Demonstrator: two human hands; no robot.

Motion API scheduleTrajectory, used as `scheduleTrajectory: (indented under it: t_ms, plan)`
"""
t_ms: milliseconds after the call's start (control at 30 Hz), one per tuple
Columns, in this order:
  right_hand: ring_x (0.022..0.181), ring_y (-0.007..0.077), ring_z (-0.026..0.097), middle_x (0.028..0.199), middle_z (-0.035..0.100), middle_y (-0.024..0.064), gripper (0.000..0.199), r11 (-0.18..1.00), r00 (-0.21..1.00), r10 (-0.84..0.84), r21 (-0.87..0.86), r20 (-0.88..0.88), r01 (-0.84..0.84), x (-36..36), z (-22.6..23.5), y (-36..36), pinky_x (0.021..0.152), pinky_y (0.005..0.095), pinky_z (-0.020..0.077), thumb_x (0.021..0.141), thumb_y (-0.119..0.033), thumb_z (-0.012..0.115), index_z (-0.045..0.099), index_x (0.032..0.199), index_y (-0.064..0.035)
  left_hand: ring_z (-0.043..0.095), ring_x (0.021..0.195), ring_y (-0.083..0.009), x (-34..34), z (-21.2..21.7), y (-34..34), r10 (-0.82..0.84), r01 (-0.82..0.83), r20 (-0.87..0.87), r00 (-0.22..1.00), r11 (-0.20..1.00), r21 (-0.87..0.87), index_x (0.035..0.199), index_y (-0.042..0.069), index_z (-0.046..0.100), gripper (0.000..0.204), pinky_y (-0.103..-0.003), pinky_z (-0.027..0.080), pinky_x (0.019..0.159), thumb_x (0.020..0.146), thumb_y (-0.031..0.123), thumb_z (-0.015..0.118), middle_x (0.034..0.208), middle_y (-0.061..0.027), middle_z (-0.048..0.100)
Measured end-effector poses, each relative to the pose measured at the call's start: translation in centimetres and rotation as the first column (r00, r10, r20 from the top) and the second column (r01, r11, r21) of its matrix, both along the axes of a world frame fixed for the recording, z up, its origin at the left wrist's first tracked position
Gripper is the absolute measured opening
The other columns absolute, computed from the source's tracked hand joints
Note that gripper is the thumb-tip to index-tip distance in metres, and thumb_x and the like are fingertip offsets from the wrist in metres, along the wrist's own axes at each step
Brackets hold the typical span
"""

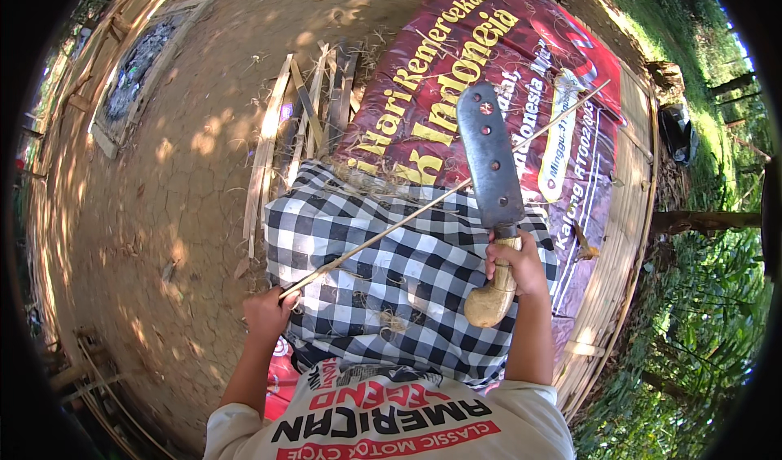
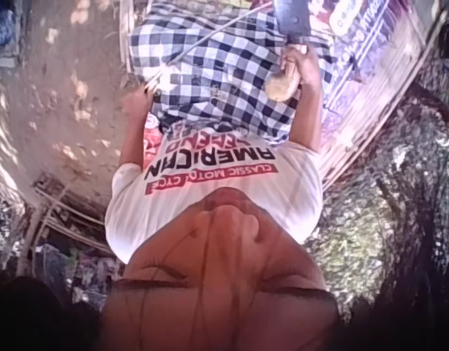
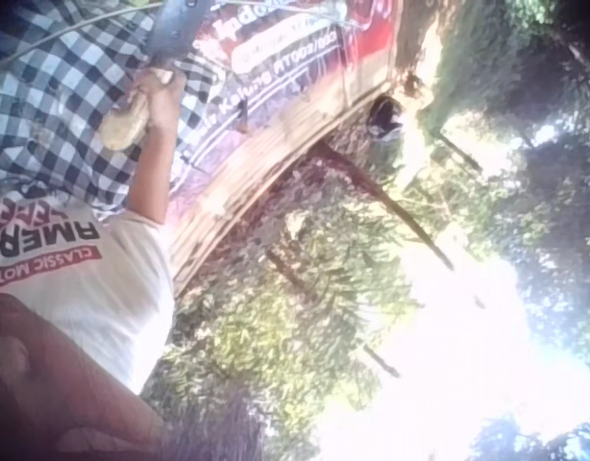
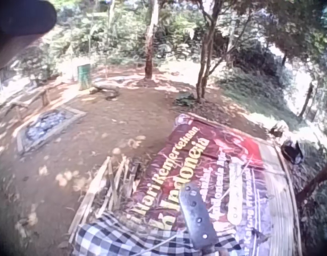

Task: The person shaves a thin strip of wood using a large knife while holding the wood against a cloth on their lap and pulling the blade toward them.

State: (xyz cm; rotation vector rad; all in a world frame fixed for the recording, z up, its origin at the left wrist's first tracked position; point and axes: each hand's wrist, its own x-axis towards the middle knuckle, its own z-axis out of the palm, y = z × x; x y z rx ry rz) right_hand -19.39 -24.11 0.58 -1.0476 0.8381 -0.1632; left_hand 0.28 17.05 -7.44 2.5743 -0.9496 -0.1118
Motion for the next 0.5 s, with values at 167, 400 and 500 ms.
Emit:
scheduleTrajectory:
  t_ms: [167,400,500]
  plan:
    - [0.054,0.0203,0.058,0.067,0.057,0.0102,0.021,0.993,0.990,0.108,0.057,-0.085,-0.104,1.2,-1.3,2.9,0.051,0.0346,0.0498,0.077,0.005,0.062,0.053,0.095,0.0021,0.057,0.051,-0.0360,0.1,-0.1,0.5,0.013,-0.015,0.017,1.000,0.996,0.090,0.062,0.006,0.054,0.050,-0.043,0.042,0.047,0.086,0.049,0.062,0.055,-0.0154,0.054]
    - [0.051,0.0165,0.058,0.065,0.057,0.0087,0.017,0.996,0.997,0.053,0.076,-0.056,-0.048,-0.2,0.3,1.1,0.046,0.0310,0.0489,0.076,0.001,0.064,0.056,0.091,0.0014,0.057,0.050,-0.0350,0.6,0.0,0.5,-0.022,0.022,0.003,1.000,0.995,0.096,0.063,0.006,0.054,0.047,-0.044,0.042,0.047,0.084,0.047,0.064,0.057,-0.0146,0.055]
    - [0.052,0.0178,0.057,0.066,0.056,0.0099,0.019,0.995,0.996,-0.091,0.046,0.012,0.090,0.3,0.0,1.2,0.047,0.0318,0.0489,0.076,0.002,0.062,0.054,0.093,0.0022,0.057,0.050,-0.0352,0.4,-1.1,0.8,-0.003,0.003,0.010,1.000,0.998,0.058,0.063,0.006,0.055,0.047,-0.044,0.042,0.047,0.084,0.047,0.064,0.056,-0.0146,0.055]
